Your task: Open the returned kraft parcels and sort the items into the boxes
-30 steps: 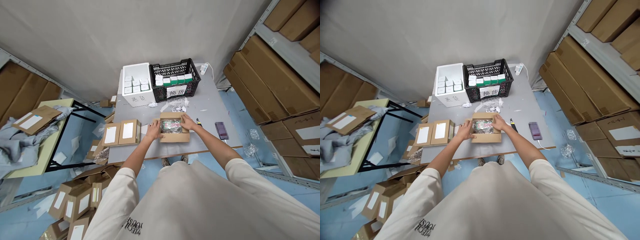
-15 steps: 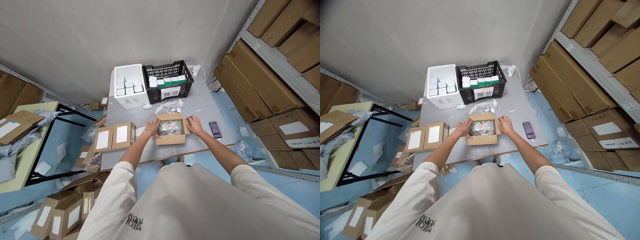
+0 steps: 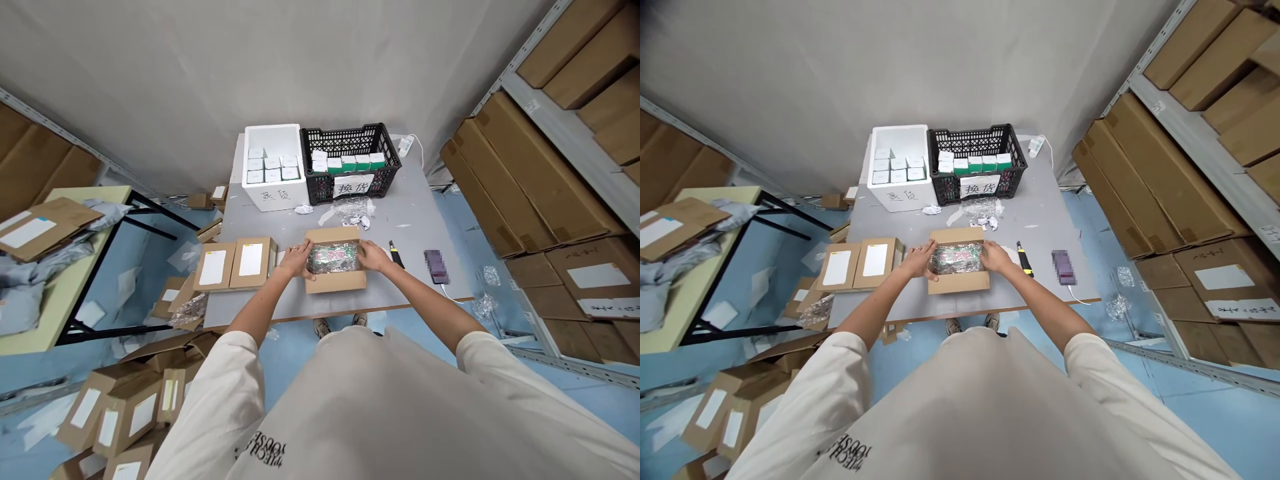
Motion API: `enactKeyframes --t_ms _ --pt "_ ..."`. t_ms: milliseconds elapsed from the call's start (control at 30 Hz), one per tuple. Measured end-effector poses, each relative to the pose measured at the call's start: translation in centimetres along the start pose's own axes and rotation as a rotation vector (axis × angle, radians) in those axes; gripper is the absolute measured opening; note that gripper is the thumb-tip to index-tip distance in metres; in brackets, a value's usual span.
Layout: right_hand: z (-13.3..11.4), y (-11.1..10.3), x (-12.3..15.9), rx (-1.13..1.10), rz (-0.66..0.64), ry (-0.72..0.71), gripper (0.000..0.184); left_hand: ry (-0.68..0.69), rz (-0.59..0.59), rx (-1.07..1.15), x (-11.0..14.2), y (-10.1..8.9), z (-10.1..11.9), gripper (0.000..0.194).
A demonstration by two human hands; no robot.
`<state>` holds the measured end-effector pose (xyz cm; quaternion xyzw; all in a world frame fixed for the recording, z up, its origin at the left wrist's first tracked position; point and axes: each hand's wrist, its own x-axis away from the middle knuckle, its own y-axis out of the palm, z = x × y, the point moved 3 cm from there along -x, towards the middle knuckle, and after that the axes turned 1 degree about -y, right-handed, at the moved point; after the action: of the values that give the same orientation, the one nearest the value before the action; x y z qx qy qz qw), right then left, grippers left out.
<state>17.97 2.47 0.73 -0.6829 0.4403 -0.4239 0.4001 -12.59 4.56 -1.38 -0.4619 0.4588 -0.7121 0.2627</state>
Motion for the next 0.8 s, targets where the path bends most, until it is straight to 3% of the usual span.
enactKeyframes --t_ms 100,233,300,467,600,800 --pt "-2.7 -0.1 -1.1 0.148 0.044 -0.139 0.038 0.005 0.006 0.047 0.4 0.5 -0.6 0.150" --pt "-7.4 1.8 -3.6 0.135 -0.107 -0.399 0.037 0.033 0.046 0.098 0.7 0.9 -0.8 0.150" --pt "-9.3 3.2 -5.0 0.163 -0.158 -0.439 0.039 0.036 0.060 0.125 0.8 1.1 -1.0 0.150" --pt "-11.3 6.5 -7.1 0.255 -0.248 -0.368 0.051 0.036 0.080 0.150 0.9 1.5 -1.3 0.150" --pt "-12.1 7.7 -7.9 0.276 -0.251 -0.313 0.070 0.043 0.082 0.155 0.8 1.6 -1.5 0.150" --pt "-13.1 8.3 -8.8 0.356 -0.277 -0.258 0.065 0.049 0.102 0.166 0.6 1.7 -1.9 0.152"
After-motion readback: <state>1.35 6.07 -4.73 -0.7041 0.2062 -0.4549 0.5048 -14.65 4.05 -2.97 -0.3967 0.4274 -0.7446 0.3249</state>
